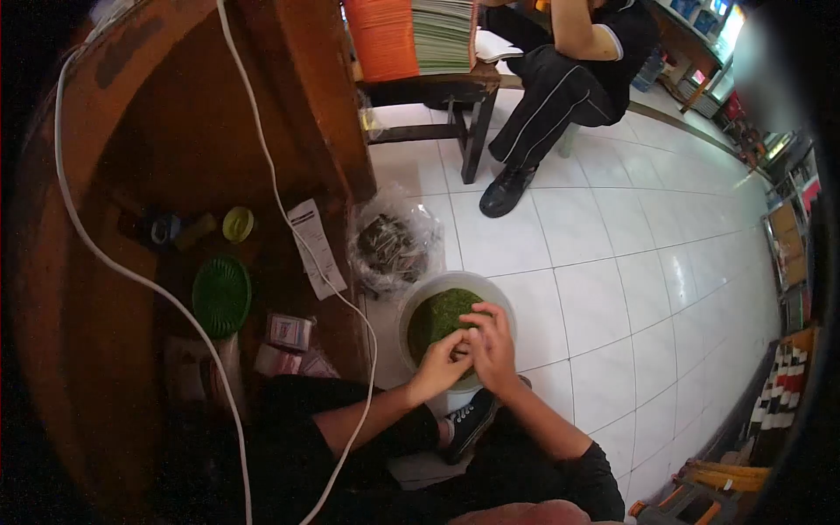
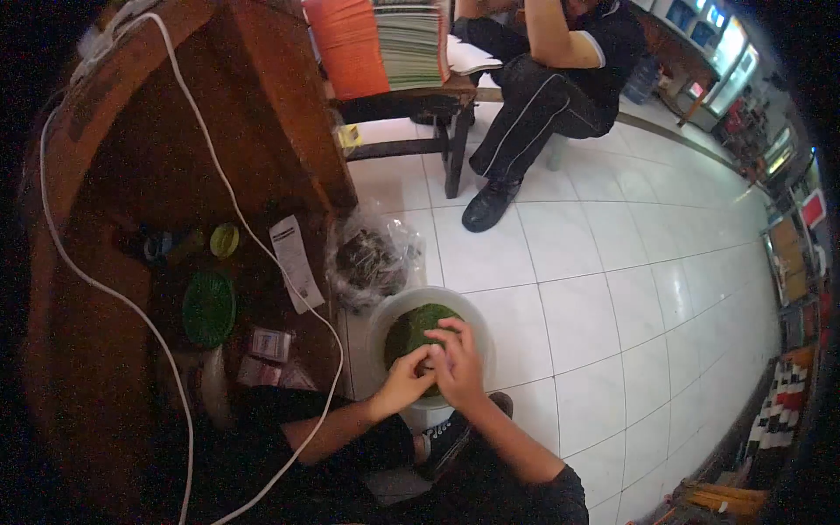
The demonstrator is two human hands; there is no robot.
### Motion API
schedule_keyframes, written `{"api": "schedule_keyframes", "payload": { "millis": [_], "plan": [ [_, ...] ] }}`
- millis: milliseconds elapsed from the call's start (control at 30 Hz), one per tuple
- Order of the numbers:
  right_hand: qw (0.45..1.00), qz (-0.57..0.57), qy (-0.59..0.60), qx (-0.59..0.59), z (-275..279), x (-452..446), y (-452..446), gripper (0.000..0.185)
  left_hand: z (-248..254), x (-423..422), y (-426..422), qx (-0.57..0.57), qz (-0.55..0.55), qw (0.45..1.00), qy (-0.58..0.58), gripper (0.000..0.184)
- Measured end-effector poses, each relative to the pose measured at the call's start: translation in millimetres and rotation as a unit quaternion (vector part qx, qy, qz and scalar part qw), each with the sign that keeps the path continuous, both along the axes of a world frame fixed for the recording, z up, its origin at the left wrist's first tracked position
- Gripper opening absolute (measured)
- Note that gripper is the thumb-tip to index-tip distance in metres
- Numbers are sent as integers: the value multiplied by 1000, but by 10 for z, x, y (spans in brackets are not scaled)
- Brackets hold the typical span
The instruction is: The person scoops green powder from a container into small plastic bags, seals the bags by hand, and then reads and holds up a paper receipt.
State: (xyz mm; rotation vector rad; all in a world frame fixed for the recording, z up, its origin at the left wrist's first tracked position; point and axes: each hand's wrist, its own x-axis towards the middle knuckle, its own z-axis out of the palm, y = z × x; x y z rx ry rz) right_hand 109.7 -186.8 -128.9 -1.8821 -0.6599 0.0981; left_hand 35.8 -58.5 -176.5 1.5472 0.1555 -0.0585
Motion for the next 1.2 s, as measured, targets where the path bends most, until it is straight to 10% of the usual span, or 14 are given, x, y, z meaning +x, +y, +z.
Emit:
{"api": "schedule_keyframes", "payload": {
  "millis": [767, 1200],
  "plan": [
    [989, 26, 149, -11, -60, 166, -111, 15, -246, 201, 343, -200, 126, 972, 7, 13],
    [958, -3, 284, 51, -143, 169, -124, 10, 58, 180, 335, 58, 97, 993, -38, 24]
  ]
}}
